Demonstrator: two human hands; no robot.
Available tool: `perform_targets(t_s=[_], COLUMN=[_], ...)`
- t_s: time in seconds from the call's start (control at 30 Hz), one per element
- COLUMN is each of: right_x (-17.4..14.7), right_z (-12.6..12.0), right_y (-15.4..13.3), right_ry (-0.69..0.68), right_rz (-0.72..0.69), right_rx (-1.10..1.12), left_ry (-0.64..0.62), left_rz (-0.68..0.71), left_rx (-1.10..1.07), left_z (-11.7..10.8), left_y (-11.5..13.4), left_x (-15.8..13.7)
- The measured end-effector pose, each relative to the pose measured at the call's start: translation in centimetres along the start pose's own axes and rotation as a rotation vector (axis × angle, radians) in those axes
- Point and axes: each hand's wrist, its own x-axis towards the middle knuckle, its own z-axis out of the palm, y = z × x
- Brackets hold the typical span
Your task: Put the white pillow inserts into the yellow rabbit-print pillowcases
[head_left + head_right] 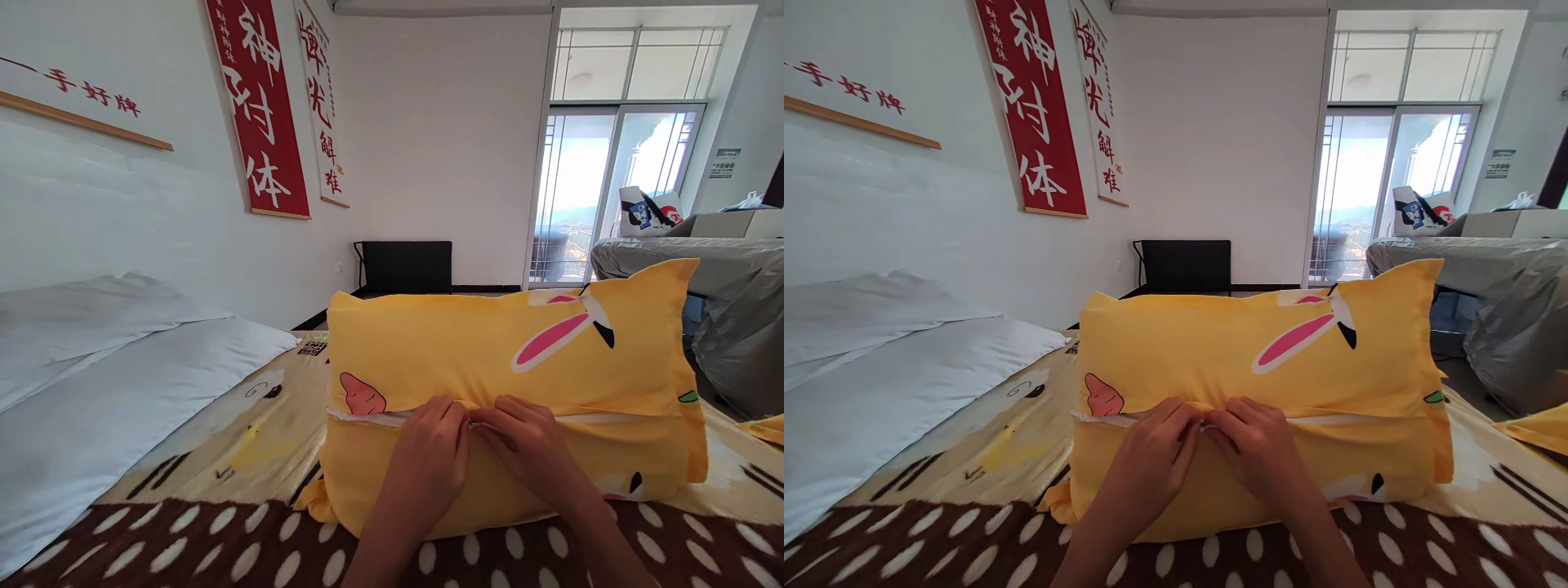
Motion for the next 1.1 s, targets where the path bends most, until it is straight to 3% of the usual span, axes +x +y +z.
perform_targets(t_s=[0.13,0.33,0.57,0.7,0.77,0.93,1.1], right_x=[0.0,0.0,0.1,0.1,0.0,-0.1,-0.1], right_z=[0.2,0.4,0.3,0.5,0.7,1.1,1.7], right_y=[-0.1,-0.1,-0.1,0.1,0.2,0.2,0.0], right_ry=[0.02,-0.015,-0.049,-0.05,-0.044,-0.018,0.034], right_rz=[0.003,-0.008,0.047,0.083,0.096,0.111,0.074], right_rx=[0.001,0.018,0.044,0.033,0.018,0.009,-0.01], left_ry=[0.008,-0.076,-0.036,0.013,0.068,0.341,0.529], left_rz=[-0.017,-0.169,-0.085,-0.017,0.031,0.086,0.128], left_rx=[0.015,-0.013,-0.069,0.029,0.155,0.509,0.535], left_z=[0.1,0.3,0.4,0.6,0.7,0.2,-0.7], left_y=[0.0,0.3,0.3,0.0,-1.0,-5.5,-7.6], left_x=[0.0,0.1,0.3,0.5,0.1,-2.6,-4.4])
